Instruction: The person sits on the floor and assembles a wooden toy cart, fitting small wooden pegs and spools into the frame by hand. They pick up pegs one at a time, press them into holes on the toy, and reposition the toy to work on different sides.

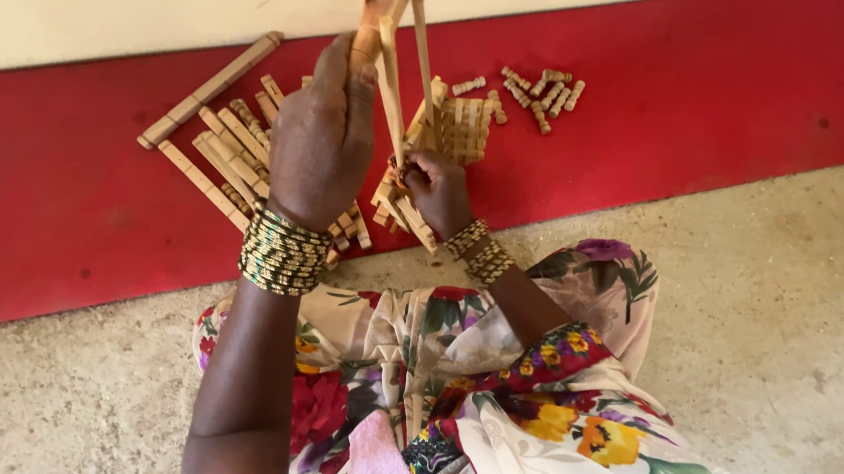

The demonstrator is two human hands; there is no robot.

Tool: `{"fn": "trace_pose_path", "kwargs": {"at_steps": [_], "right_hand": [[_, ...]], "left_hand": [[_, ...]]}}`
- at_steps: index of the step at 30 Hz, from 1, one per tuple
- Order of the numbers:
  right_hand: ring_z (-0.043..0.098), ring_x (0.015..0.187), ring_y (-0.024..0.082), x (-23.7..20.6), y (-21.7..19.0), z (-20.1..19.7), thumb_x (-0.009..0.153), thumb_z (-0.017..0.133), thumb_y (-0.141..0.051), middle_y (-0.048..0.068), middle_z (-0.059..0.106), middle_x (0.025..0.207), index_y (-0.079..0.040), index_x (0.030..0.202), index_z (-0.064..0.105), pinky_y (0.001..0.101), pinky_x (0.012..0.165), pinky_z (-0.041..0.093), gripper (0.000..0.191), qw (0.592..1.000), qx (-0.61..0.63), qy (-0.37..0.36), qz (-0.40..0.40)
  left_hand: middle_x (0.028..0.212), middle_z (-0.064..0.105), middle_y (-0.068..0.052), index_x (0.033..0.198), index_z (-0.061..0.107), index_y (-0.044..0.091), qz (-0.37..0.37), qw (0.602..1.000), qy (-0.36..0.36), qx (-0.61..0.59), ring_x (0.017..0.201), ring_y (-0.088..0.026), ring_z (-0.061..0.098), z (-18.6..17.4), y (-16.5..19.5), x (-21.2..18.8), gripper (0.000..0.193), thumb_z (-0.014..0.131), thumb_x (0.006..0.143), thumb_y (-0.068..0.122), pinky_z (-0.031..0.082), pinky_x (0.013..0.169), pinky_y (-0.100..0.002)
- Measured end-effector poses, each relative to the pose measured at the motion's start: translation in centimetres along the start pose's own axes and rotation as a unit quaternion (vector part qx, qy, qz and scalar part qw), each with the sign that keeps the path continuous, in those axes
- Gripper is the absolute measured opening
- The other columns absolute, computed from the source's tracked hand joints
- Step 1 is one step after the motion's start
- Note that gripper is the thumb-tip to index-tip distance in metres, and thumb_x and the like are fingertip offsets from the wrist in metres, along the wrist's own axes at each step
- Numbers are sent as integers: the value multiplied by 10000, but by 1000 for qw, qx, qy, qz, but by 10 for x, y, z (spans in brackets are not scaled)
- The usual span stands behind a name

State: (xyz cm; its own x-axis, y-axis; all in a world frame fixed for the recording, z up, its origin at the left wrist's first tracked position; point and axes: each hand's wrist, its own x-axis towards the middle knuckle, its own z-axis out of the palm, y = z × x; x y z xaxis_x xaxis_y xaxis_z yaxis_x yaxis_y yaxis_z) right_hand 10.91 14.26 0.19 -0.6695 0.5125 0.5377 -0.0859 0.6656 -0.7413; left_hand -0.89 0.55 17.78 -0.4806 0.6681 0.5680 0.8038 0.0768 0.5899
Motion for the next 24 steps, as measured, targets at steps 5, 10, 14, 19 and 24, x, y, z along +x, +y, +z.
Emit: {"fn": "trace_pose_path", "kwargs": {"at_steps": [5, 10, 14, 19, 24], "right_hand": [[671, 619, 108, 52, -30, -39, 994, 651, -17, 92, 762, 911, -55, 1040, 715, 206, 465, 514, 88, 980, -148, 75, -108], [749, 793, 154, 125, -68, -54, 1062, 578, -48, 93, 749, 1021, -38, 1245, 650, 249, 619, 660, 196, 966, 93, 177, -163], [728, 751, 115, 124, -56, -31, 1072, 608, -118, 60, 741, 911, -78, 1106, 701, 273, 628, 590, 106, 962, -134, 198, -131], [739, 812, 137, 81, 3, -9, 1066, 570, -74, 86, 739, 982, -9, 1141, 672, 277, 664, 626, 143, 982, -71, 145, -94], [676, 715, 127, 54, 32, -15, 961, 591, 15, 90, 715, 924, 6, 1099, 701, 263, 584, 586, 177, 989, -92, 113, -16]], "left_hand": [[578, 555, 16, 1353, 547, -39, 23, 1000, 8, -9, 404, -69, 439, 5, 6, 0, 327, 440, 1140, 185, 331, 315, -242], [597, 550, 22, 1367, 522, -47, 30, 999, -8, -24, 417, -62, 449, 8, 5, -2, 327, 441, 1143, 177, 338, 326, -243], [589, 564, 18, 1367, 525, -51, 28, 998, 30, 37, 417, -73, 456, 8, 2, -5, 332, 469, 1131, 176, 343, 328, -255], [614, 586, 6, 1363, 535, -44, 18, 999, 27, 39, 420, -76, 469, 0, -4, -5, 319, 481, 1128, 164, 353, 319, -249], [602, 587, 9, 1379, 530, -36, 18, 1000, 7, -6, 424, -70, 474, 2, 3, -3, 317, 468, 1133, 154, 354, 339, -257]]}}
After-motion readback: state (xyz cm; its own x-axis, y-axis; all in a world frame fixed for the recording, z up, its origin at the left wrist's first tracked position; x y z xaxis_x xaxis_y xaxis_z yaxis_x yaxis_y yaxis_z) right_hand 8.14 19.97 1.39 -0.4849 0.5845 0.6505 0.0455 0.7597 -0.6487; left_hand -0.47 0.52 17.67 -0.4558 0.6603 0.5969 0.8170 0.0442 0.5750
